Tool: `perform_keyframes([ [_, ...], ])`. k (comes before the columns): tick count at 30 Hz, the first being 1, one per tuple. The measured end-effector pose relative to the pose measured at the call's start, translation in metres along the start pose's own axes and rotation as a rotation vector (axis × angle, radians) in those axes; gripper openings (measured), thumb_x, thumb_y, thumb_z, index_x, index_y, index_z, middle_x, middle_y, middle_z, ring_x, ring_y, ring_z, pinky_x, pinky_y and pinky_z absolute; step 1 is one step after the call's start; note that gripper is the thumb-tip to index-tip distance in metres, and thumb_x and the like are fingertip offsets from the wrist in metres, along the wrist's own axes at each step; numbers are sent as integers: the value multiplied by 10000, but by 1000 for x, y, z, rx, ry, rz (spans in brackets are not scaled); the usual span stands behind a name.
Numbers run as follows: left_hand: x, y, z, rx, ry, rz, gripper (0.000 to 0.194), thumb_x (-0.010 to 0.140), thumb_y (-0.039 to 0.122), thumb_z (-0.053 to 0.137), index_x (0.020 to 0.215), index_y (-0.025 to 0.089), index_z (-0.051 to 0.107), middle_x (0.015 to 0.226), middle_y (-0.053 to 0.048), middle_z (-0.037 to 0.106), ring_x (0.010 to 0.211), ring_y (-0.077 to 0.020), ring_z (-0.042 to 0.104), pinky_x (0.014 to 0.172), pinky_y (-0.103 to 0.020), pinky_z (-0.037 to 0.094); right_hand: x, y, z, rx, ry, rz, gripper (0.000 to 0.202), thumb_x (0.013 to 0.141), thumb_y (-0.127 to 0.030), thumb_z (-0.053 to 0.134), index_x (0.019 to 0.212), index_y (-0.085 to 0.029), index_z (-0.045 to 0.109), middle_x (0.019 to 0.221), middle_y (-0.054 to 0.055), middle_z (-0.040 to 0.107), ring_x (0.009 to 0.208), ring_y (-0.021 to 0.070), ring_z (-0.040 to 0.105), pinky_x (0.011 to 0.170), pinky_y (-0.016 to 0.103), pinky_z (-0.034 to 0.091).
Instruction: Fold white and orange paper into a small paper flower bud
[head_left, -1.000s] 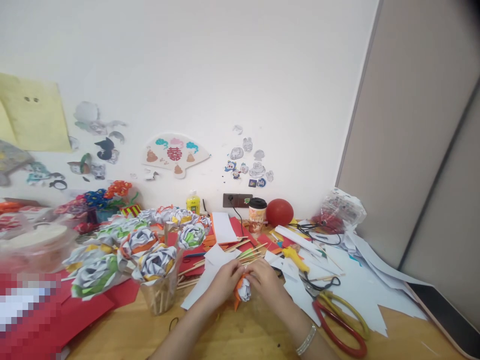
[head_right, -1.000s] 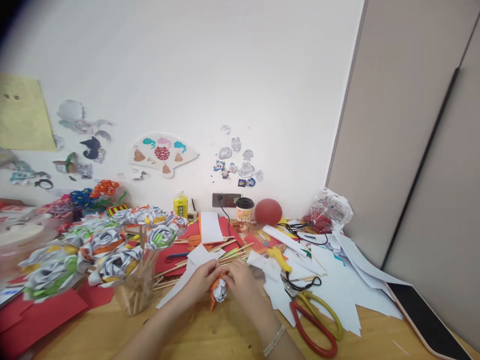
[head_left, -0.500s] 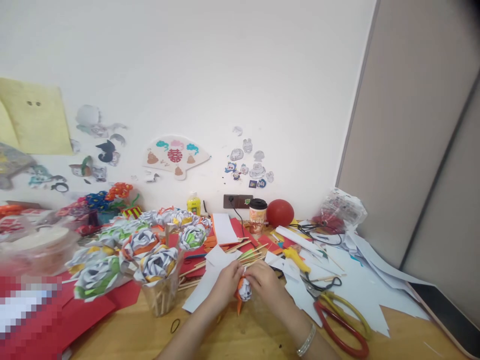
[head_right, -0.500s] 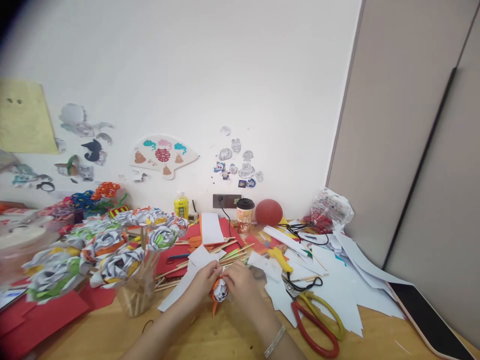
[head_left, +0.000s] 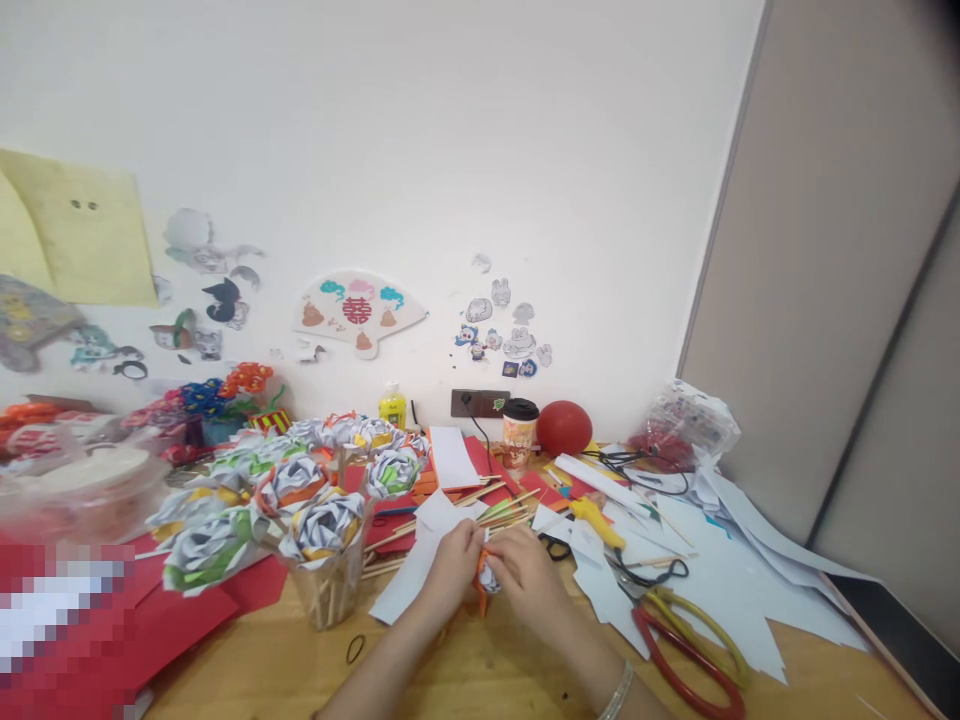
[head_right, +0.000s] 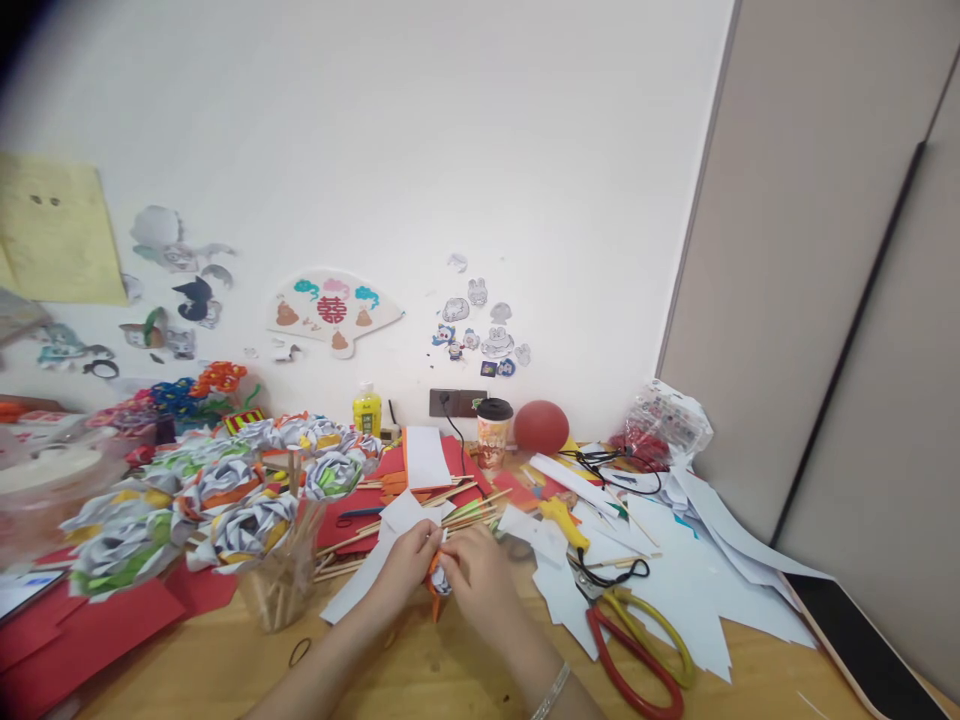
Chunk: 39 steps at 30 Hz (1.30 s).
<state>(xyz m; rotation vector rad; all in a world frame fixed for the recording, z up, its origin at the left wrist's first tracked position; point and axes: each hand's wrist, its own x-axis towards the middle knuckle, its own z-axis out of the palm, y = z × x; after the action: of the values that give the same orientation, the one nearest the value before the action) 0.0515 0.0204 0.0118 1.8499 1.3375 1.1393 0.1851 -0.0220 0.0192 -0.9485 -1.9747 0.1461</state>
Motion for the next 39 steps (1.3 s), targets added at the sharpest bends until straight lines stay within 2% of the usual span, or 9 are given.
perform_keyframes([
  [5,0,-2,1,3,23,-12,223,749,369,356,583,222,382,556,27,463,600,-176,472,603,-280,365,-3,3,7,-81,14,-120,169,838,-131,442,866,-175,603,828,64,609,802,198,496,719,333,420],
  [11,-1,-6,3,-27,26,-5,239,749,389,373,589,215,409,567,23,479,612,-175,478,612,-281,376,-6,1,11,-90,45,9,101,817,-185,510,860,-187,601,798,50,587,795,199,498,706,327,414],
  [17,0,-14,7,-55,32,-8,246,755,389,367,588,212,395,555,32,453,582,-164,463,590,-280,382,-9,1,12,-197,-5,-140,137,804,-159,506,916,-161,585,838,78,601,819,219,484,734,367,409],
  [23,2,-13,4,-101,20,25,265,762,424,380,611,208,406,549,47,416,564,-149,444,562,-262,374,-5,-5,4,-61,128,-12,127,834,-163,477,862,-197,596,821,45,617,801,191,512,729,340,416],
  [28,3,-11,2,-152,53,35,310,749,482,413,611,205,408,550,48,408,562,-145,434,567,-262,367,-5,-8,-1,-7,123,-94,145,832,-174,477,835,-206,618,823,40,643,822,188,525,746,337,418],
  [31,4,-6,-2,-203,55,48,357,750,547,388,641,208,400,543,53,404,534,-136,433,534,-249,372,-3,-6,-4,47,236,-20,178,853,-199,448,810,-208,621,800,38,635,807,186,536,749,339,421],
  [34,2,4,-7,-258,28,63,386,757,585,353,708,206,413,582,35,479,517,-135,465,517,-250,400,0,0,-6,125,400,147,143,842,-252,480,864,-202,612,864,57,629,859,205,552,779,354,435],
  [37,-4,15,-13,-281,9,132,372,772,558,378,752,198,469,729,-26,590,655,-173,554,618,-278,449,2,5,-8,257,379,238,182,809,-296,546,951,-200,608,935,70,633,886,212,575,781,346,459],
  [39,-7,20,-16,-232,27,229,355,794,520,388,778,193,526,803,-56,614,788,-200,570,728,-300,449,3,6,-10,317,327,208,174,799,-308,568,925,-203,625,927,64,640,882,209,583,776,336,466],
])
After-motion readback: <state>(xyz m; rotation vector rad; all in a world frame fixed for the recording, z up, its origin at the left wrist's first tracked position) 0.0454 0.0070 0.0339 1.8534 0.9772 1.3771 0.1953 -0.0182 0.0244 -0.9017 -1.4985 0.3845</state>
